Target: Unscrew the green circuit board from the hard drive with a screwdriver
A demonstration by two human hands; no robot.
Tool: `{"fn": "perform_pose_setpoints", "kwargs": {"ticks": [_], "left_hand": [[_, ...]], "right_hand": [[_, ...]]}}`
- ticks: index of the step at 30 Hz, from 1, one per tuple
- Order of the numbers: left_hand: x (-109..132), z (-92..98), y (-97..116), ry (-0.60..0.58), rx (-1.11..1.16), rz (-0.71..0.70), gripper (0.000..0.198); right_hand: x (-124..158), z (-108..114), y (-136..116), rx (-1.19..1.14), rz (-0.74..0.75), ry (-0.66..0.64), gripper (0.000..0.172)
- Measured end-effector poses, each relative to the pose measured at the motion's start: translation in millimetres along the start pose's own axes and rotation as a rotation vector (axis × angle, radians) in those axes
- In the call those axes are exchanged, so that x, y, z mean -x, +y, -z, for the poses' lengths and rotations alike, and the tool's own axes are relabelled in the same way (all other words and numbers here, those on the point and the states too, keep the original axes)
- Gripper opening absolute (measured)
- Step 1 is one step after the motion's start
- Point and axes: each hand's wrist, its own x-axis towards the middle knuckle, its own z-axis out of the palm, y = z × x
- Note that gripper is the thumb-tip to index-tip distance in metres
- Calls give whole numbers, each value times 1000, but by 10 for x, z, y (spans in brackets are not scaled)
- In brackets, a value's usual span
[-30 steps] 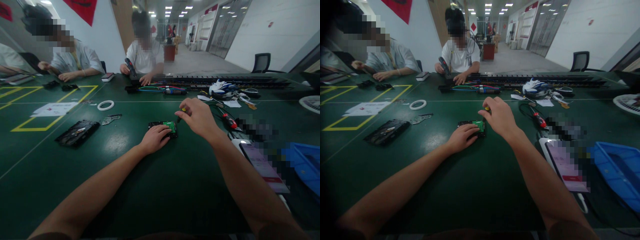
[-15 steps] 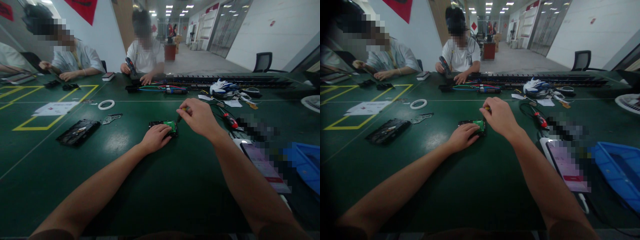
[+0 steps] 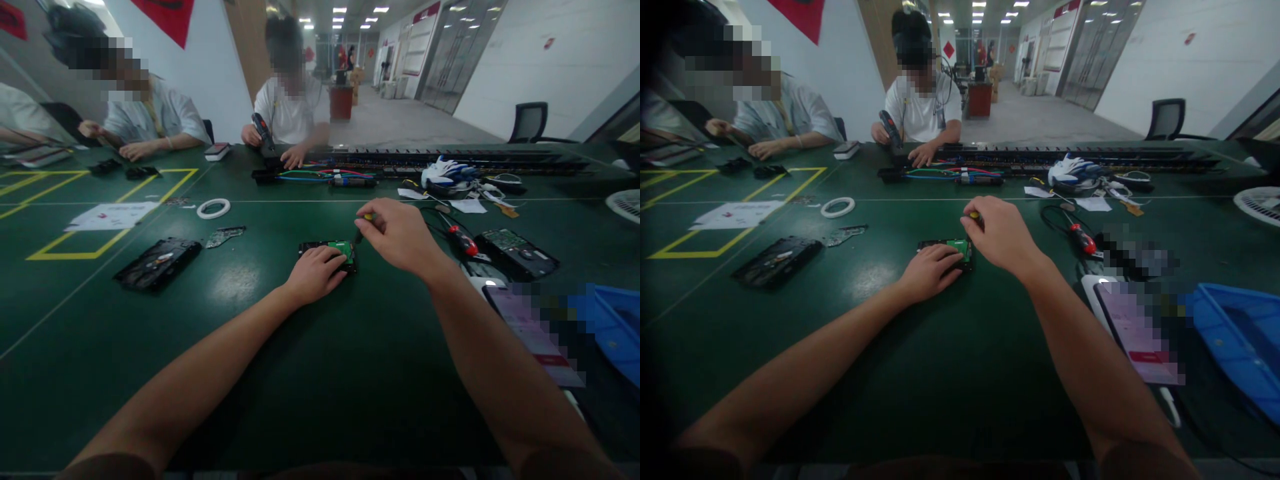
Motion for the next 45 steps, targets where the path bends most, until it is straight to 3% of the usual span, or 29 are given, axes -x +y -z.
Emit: {"fn": "perform_pose_setpoints", "kwargs": {"ticks": [6,10,18,27,35,39,43,45], "left_hand": [[7,7,11,12,11,-7,38],[13,8,9,22,19,-4,38],[21,7,3,10,21,-4,39],[26,13,8,-13,-1,-3,41],[29,9,12,-2,18,2,41],[30,6,9,2,23,-4,40],[30,13,9,-4,27,-8,40],[30,15,11,-5,28,-5,40]], "right_hand": [[7,2,-3,-6,-4,-26,23],[-5,-38,39,17,21,-2,13],[-20,3,64,-15,3,-14,11],[5,25,40,-59,43,-55,34],[-13,-29,92,67,-9,2,16],[-14,-35,78,107,-44,29,25],[-16,-9,74,52,11,3,12],[-14,-3,69,14,32,-17,17]]}}
